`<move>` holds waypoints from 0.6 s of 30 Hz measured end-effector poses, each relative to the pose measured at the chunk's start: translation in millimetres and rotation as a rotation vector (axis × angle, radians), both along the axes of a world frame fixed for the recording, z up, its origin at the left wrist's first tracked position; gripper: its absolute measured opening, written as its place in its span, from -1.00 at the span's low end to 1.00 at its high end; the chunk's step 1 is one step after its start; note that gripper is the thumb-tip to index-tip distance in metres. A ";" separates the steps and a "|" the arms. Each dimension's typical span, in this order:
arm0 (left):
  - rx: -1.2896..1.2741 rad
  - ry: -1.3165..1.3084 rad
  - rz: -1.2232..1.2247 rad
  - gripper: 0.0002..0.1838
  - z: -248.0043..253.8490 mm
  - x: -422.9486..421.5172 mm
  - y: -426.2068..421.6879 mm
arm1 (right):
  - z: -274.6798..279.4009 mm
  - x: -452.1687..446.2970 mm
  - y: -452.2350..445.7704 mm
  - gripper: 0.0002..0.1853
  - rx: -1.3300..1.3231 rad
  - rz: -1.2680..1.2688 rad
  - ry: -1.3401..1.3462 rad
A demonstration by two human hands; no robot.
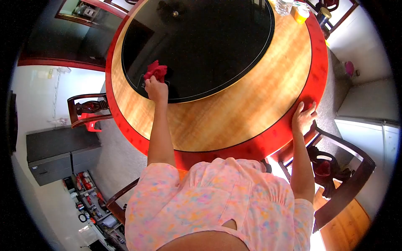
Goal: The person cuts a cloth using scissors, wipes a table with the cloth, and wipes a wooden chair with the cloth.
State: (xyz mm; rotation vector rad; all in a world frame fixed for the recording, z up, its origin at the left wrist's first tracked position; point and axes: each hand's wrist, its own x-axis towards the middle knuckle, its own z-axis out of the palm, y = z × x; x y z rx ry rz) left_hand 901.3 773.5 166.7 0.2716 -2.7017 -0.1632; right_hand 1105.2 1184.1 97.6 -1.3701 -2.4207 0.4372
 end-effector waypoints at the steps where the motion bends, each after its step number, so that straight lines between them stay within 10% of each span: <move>1: 0.052 -0.044 0.100 -0.82 7.3 -3.0 4.3 | 2.8 -0.3 -1.9 -0.36 -0.007 -0.008 -0.013; 12: 0.298 -0.117 -0.522 -0.75 -1.2 28.6 204.0 | 4.0 -0.7 -2.2 -0.34 -0.009 -0.024 -0.045; 18: 0.160 -0.156 -0.491 -0.80 2.0 22.6 139.3 | 2.6 0.0 -1.1 -0.35 -0.012 -0.027 -0.053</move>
